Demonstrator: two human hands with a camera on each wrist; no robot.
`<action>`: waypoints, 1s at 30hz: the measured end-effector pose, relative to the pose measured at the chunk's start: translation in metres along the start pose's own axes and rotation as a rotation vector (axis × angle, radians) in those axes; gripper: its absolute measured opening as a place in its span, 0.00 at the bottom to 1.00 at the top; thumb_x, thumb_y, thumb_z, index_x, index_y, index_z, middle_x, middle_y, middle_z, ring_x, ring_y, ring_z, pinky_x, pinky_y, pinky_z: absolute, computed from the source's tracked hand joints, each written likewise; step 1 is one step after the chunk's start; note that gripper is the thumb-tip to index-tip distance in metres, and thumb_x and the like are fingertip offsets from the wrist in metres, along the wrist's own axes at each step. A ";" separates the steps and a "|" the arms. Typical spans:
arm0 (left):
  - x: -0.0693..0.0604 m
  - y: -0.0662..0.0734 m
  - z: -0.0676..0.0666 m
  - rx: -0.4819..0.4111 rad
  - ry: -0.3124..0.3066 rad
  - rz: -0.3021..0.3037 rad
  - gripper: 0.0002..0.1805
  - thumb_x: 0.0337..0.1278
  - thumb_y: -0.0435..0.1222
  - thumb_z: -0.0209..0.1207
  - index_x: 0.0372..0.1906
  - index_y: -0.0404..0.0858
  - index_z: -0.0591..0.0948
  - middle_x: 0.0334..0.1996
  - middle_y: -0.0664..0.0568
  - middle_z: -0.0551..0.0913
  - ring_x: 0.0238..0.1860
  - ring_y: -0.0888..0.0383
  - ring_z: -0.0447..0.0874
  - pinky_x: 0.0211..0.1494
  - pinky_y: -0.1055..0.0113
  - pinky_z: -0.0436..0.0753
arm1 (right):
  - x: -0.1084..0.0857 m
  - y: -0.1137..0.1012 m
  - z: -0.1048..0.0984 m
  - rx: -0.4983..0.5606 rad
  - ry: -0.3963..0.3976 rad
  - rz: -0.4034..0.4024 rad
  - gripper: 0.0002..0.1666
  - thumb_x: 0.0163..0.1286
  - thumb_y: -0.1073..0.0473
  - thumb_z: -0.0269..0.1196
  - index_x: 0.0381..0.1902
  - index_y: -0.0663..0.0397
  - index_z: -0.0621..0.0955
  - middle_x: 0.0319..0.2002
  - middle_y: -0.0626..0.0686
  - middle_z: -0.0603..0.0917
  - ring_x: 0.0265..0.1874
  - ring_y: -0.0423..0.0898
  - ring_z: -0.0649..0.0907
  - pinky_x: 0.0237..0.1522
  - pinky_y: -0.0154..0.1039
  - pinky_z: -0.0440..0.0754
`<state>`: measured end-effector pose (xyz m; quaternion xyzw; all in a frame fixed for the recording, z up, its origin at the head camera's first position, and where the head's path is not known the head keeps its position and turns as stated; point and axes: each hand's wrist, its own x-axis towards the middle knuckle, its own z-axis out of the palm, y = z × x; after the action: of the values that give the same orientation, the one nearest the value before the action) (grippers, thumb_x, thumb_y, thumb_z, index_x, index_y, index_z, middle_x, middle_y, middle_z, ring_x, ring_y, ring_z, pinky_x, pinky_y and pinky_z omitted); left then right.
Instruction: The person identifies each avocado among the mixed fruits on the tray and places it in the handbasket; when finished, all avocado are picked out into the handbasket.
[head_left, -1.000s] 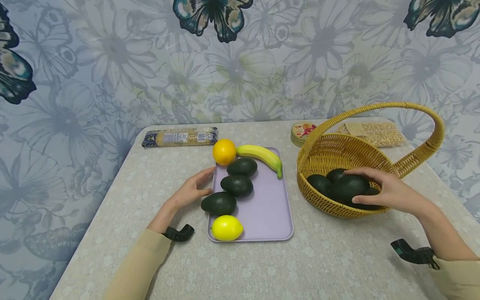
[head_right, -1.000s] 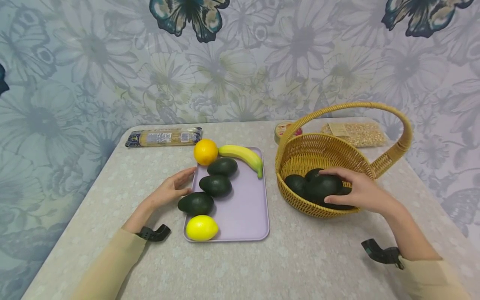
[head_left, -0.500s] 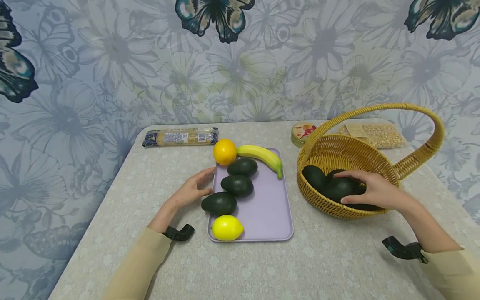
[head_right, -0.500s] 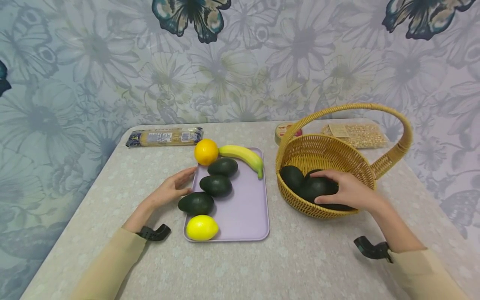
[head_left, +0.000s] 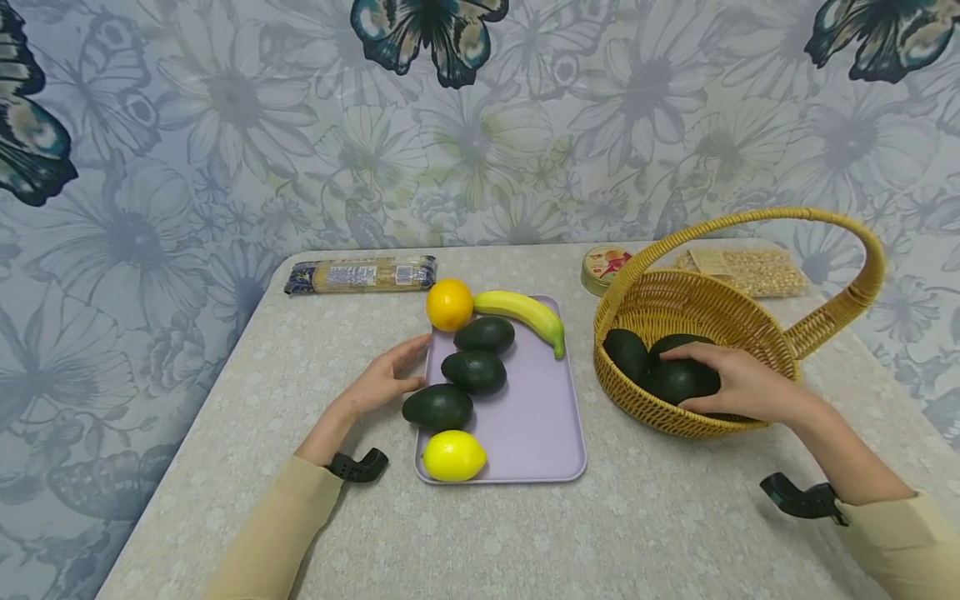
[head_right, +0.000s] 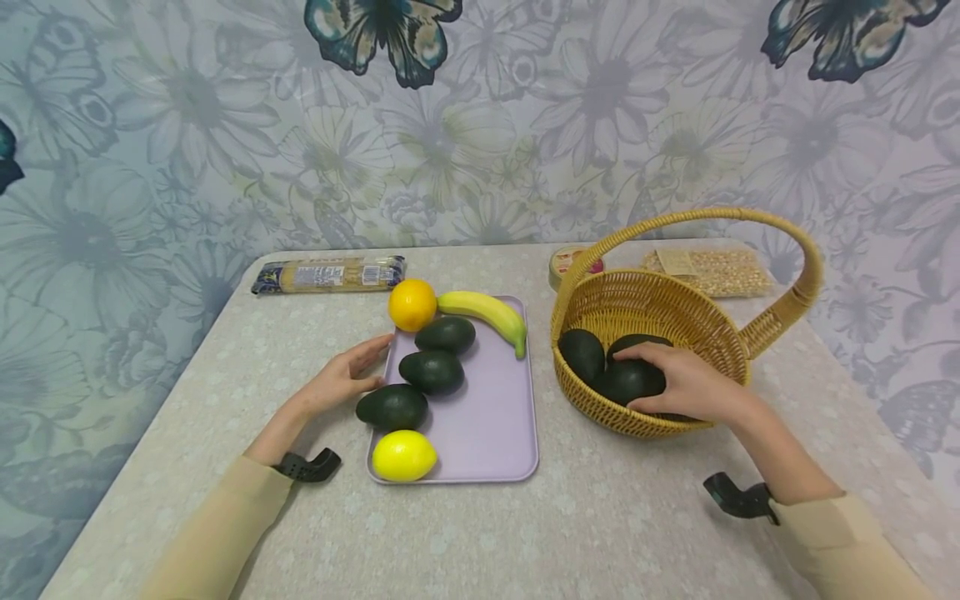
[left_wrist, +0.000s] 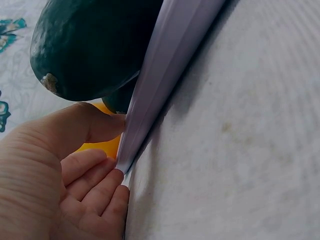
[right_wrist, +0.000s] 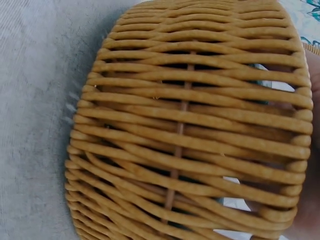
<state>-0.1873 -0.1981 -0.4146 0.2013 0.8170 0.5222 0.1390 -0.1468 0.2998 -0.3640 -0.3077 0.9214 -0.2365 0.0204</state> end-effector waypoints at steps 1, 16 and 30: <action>0.000 -0.001 0.000 -0.001 0.000 0.000 0.36 0.57 0.24 0.58 0.70 0.28 0.57 0.71 0.37 0.55 0.70 0.39 0.51 0.71 0.47 0.53 | 0.000 0.000 0.000 -0.003 -0.002 0.000 0.33 0.54 0.52 0.73 0.57 0.54 0.76 0.53 0.57 0.79 0.46 0.53 0.80 0.38 0.43 0.81; 0.000 -0.001 0.000 0.008 0.000 0.005 0.36 0.57 0.25 0.58 0.70 0.28 0.57 0.70 0.37 0.55 0.70 0.40 0.51 0.71 0.47 0.53 | -0.002 -0.003 -0.014 0.011 -0.026 -0.049 0.32 0.58 0.53 0.70 0.60 0.54 0.74 0.55 0.54 0.78 0.50 0.52 0.79 0.42 0.43 0.81; 0.001 -0.002 0.000 0.016 -0.002 0.017 0.36 0.57 0.25 0.58 0.70 0.27 0.57 0.70 0.36 0.55 0.70 0.40 0.51 0.71 0.48 0.53 | 0.076 -0.102 -0.002 0.558 0.222 -0.391 0.33 0.55 0.76 0.66 0.60 0.67 0.72 0.58 0.61 0.75 0.58 0.49 0.74 0.60 0.40 0.72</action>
<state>-0.1890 -0.1982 -0.4160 0.2098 0.8193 0.5167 0.1336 -0.1521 0.1859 -0.3081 -0.4334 0.7417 -0.5102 -0.0422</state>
